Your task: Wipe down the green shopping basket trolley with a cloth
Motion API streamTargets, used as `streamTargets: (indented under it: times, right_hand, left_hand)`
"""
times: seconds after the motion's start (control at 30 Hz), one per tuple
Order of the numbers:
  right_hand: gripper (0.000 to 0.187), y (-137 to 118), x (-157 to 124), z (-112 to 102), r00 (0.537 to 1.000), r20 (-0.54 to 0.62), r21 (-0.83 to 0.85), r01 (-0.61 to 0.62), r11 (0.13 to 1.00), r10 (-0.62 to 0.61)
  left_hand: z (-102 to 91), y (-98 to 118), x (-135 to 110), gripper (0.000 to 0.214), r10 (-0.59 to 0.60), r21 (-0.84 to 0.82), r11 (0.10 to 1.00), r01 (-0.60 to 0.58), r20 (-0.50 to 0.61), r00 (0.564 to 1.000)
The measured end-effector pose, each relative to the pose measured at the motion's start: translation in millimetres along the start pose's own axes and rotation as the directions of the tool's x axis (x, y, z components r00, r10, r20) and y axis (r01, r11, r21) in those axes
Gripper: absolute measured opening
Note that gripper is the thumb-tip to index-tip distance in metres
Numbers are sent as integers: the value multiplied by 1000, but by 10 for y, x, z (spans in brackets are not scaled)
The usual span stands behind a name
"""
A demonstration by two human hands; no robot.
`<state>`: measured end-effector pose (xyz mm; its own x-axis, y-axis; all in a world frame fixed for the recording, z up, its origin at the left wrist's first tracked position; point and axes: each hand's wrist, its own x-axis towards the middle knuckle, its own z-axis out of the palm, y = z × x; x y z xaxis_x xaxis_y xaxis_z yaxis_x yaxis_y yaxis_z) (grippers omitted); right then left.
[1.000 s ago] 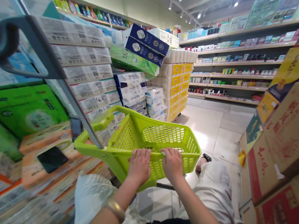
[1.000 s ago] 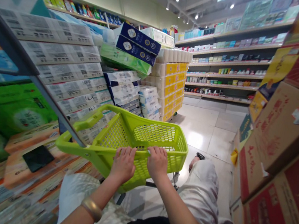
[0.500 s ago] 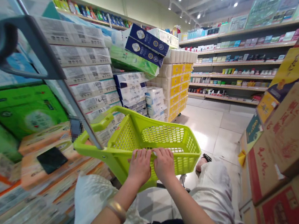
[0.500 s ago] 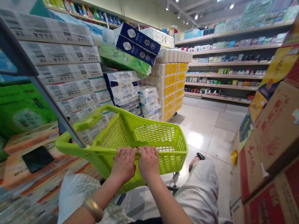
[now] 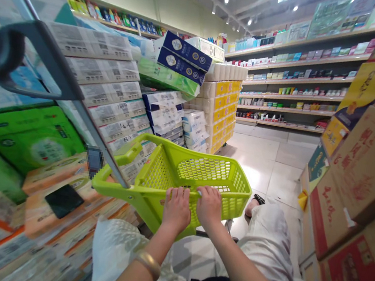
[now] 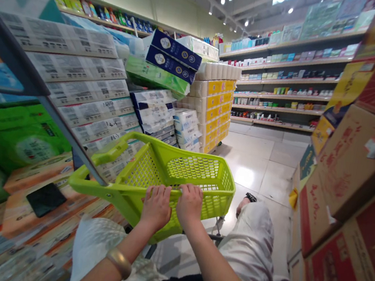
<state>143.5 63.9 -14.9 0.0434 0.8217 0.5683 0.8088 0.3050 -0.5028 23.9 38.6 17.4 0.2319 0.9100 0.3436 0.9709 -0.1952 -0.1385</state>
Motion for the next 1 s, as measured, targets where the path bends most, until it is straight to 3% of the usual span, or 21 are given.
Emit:
streamTargets:
  times: [0.13,0.27,0.43,0.53,0.67,0.77,0.87,1.0]
  right_hand:
    - [34,-137,-11,49,997,38,37,70,997,-71]
    - [36,85,-35,-35,997,14,-15,73,997,-73]
    - [33,315,-31,-146,999,-30,-71,-34,997,32]
    - [31,185,-10,-110,998,-37,-38,-61,997,60]
    - [32,-123,10,15,999,22,25,26,999,-27]
    - [32,-201,1,53,996,51,50,70,996,-72]
    - [35,-70,-26,7,994,50,43,99,994,-101]
    - [35,245,-56,-111,999,2,-33,48,998,-48]
  left_hand:
    - [2,-48,-10,38,9,-2,1000,-9,-2,1000]
    - [10,-82,-13,42,18,7,1000,-18,10,1000]
    - [15,-30,1,46,1,8,1000,-1,16,1000]
    - [10,24,9,45,-13,17,1000,13,8,1000]
    - [4,41,9,31,-11,23,1000,11,-24,1000]
    - [10,6,-2,28,1,21,1000,0,-41,999]
    - [22,-24,-14,34,22,10,1000,-22,-35,999]
    - [29,-11,-16,41,22,10,1000,-21,-16,1000]
